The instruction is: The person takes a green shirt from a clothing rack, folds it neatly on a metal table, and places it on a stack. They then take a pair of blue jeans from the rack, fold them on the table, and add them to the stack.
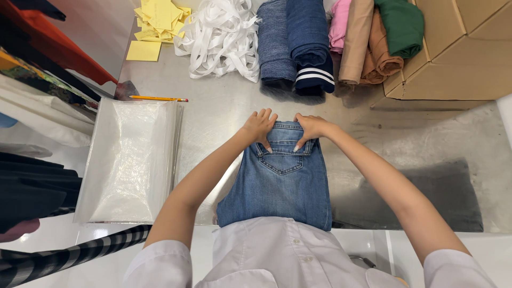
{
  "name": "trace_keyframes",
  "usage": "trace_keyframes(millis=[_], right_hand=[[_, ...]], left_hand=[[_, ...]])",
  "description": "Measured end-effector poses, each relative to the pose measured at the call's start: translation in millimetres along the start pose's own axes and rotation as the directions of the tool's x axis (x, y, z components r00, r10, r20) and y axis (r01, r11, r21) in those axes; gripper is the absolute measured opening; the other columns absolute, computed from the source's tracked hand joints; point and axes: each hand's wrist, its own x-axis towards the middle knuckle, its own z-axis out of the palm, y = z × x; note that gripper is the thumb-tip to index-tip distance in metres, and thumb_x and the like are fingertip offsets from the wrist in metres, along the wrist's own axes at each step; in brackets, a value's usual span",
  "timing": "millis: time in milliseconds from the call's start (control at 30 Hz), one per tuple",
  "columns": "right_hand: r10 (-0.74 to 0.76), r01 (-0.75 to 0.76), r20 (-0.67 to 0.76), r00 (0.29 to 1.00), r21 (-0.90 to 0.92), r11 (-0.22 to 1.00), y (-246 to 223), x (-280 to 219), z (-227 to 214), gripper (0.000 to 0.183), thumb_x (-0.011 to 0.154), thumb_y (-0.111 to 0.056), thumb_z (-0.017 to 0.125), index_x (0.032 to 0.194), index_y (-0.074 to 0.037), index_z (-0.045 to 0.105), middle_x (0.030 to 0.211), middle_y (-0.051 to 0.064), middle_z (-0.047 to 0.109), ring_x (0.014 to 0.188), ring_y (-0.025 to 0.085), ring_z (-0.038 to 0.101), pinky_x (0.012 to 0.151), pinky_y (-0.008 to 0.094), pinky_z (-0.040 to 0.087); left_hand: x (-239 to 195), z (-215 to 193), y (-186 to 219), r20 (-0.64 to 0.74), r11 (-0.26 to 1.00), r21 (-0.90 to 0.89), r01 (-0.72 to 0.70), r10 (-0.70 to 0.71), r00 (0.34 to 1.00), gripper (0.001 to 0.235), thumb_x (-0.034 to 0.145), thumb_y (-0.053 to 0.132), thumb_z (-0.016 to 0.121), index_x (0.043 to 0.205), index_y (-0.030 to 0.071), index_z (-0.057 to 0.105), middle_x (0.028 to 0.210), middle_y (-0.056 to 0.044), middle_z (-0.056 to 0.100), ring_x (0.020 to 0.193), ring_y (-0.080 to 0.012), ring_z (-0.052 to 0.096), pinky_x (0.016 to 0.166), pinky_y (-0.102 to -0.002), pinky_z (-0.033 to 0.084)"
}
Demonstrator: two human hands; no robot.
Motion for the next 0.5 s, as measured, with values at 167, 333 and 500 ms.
trace_keyframes(millis=[167, 333, 500], right_hand=[[-0.041, -0.003, -0.22, 0.975, -0.195, 0.981, -22.0, -15.7, 16.8, 0.097, 0.057, -0.059, 0.093, 0.132, -0.014, 0.051, 0.125, 0.012, 0.066, 0.119, 0.034, 0.06, 0.094, 0.049, 0.047], [-0.098, -0.014, -0.366, 0.925, -0.291, 0.957, -21.0, -24.4, 25.8, 0.094, 0.055, -0.058, 0.092, 0.128, -0.012, 0.055, 0.116, 0.011, 0.064, 0.112, 0.033, 0.059, 0.088, 0.047, 0.045], [-0.089, 0.101, -0.123, 0.988, 0.101, 0.99, -9.6, -32.4, -7.4, 0.085, 0.068, -0.04, 0.093, 0.136, -0.009, 0.052, 0.133, 0.018, 0.063, 0.127, 0.045, 0.057, 0.1, 0.06, 0.046]], left_hand=[[-17.4, -33.3, -20.0, 0.251, 0.919, -0.383, 0.095, 0.004, 0.968, 0.127, 0.042, 0.076, 0.091, 0.141, 0.015, 0.039, 0.14, -0.015, 0.047, 0.136, -0.0341, 0.047, 0.109, -0.049, 0.043], [9.9, -4.5, -26.5, 0.356, 0.893, -0.425, 0.149, 0.013, 0.935, 0.128, 0.044, 0.068, 0.096, 0.149, 0.015, 0.045, 0.14, -0.014, 0.062, 0.131, -0.0322, 0.058, 0.106, -0.047, 0.048], [5.6, -3.4, -20.3, 0.165, 0.945, -0.322, 0.06, -0.007, 0.986, 0.106, 0.062, 0.056, 0.092, 0.147, 0.014, 0.045, 0.136, -0.012, 0.065, 0.125, -0.0362, 0.062, 0.1, -0.056, 0.052]])
